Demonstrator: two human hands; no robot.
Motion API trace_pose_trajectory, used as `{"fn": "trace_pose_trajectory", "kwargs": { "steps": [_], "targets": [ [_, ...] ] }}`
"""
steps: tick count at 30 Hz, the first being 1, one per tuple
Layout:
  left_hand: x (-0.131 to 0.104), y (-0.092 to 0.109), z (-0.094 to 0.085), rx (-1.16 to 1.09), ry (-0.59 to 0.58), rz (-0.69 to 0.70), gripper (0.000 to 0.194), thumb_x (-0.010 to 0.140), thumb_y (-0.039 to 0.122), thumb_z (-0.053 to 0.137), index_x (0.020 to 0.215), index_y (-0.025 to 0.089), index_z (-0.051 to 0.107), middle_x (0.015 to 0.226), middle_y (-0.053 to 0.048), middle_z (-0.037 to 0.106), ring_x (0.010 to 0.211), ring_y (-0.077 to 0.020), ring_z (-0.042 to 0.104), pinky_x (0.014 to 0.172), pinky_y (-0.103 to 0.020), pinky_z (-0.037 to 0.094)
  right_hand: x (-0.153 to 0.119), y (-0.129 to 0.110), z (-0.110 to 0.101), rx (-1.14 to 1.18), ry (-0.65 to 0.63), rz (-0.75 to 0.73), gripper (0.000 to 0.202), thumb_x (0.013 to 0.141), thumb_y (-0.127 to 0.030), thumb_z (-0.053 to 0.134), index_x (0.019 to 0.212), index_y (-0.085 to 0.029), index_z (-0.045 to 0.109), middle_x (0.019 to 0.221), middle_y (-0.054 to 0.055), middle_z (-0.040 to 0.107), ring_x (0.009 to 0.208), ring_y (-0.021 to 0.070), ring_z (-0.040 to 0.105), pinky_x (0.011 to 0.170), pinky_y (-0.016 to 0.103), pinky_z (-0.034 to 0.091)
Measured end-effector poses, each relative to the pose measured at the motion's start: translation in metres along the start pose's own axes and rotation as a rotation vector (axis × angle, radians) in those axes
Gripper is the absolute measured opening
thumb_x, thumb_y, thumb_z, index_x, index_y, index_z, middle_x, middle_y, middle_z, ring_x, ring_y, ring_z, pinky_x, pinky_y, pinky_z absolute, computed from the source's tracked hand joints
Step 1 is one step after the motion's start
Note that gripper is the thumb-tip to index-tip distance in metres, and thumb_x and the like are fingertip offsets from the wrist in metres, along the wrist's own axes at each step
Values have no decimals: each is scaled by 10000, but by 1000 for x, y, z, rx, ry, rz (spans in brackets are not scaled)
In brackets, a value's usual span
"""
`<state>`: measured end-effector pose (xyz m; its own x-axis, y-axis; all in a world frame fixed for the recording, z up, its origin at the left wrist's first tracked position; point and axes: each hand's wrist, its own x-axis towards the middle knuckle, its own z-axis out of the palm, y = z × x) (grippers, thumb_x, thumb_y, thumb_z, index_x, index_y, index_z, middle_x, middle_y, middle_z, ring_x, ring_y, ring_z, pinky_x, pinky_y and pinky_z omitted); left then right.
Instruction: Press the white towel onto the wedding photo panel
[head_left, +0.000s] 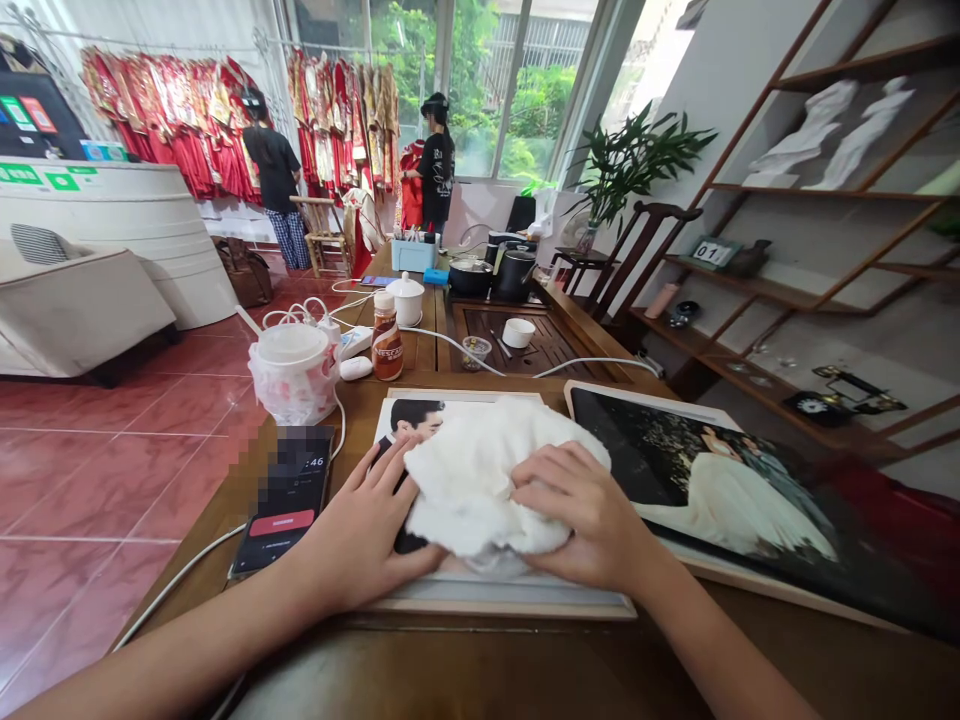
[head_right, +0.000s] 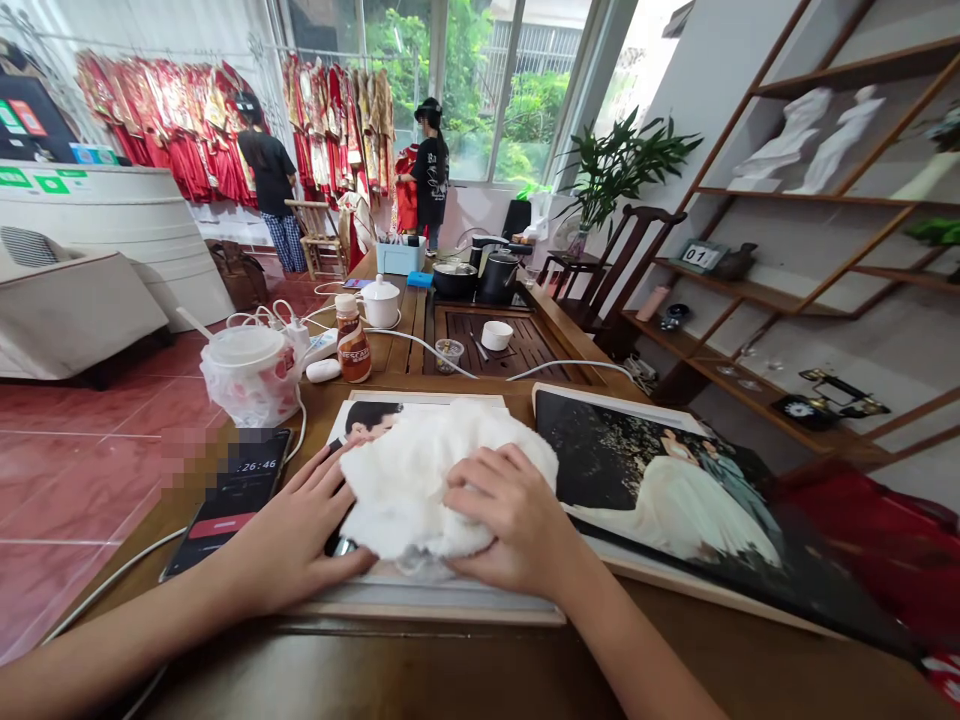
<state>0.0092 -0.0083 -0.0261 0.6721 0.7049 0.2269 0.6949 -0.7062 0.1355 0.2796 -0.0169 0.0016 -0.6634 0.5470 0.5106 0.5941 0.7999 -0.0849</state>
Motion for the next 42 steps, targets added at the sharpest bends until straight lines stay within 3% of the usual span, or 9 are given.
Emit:
{"fn": "trace_pose_trajectory", "kwargs": {
  "steps": [3, 10, 16, 23, 30, 36, 42],
  "targets": [
    [0, 2, 0, -11, 48, -21, 757, 922, 570, 511, 1514, 143, 308, 1577, -137, 264, 1458, -330, 183, 1172, -501, 218, -1, 5, -1, -89, 24, 63, 196, 797, -344, 693, 868, -197, 584, 905, 55, 648, 830, 211, 565, 773, 382, 345],
    [0, -2, -2, -1, -29, 32, 821, 827, 487, 641, 1509, 152, 330, 1576, -133, 268, 1460, -345, 165, 1173, -522, 198, 0, -5, 3, 78, -20, -60, 211, 761, -336, 693, 861, -199, 568, 888, 38, 638, 795, 194, 544, 741, 368, 343],
    [-1, 2, -2, -15, 43, -26, 760, 924, 576, 503, 1513, 137, 306, 1579, -146, 253, 1461, -325, 175, 1169, -504, 223, -1, 7, -1, -107, 4, 75, 199, 809, -359, 681, 859, -195, 579, 907, 63, 641, 825, 212, 553, 755, 378, 347],
    [-1, -2, -1, -7, -1, 33, 846, 846, 532, 612, 1532, 165, 282, 1574, -126, 275, 1456, -341, 186, 1172, -512, 205, 1, -7, 3, 69, -13, -69, 217, 771, -365, 688, 849, -202, 569, 876, 41, 635, 788, 197, 539, 729, 363, 342],
    [-1, 2, -1, -18, 45, -25, 760, 923, 579, 501, 1515, 145, 304, 1582, -138, 250, 1459, -327, 180, 1170, -501, 219, -1, 3, 0, -83, 4, 57, 212, 786, -350, 695, 861, -191, 575, 907, 64, 637, 825, 217, 548, 760, 383, 344],
    [-1, -2, 0, 9, -52, 21, 820, 850, 510, 610, 1526, 170, 294, 1584, -121, 251, 1466, -334, 144, 1177, -519, 178, -1, -4, 2, 74, -35, -51, 221, 753, -345, 693, 861, -201, 565, 898, 40, 636, 799, 199, 541, 741, 367, 339],
    [0, 2, 0, 7, 17, -29, 780, 938, 588, 470, 1528, 119, 272, 1596, -155, 193, 1466, -324, 152, 1176, -502, 197, -3, 10, -1, -66, 5, 71, 220, 776, -344, 707, 865, -192, 575, 910, 59, 630, 820, 214, 541, 758, 376, 339]
  ]
}}
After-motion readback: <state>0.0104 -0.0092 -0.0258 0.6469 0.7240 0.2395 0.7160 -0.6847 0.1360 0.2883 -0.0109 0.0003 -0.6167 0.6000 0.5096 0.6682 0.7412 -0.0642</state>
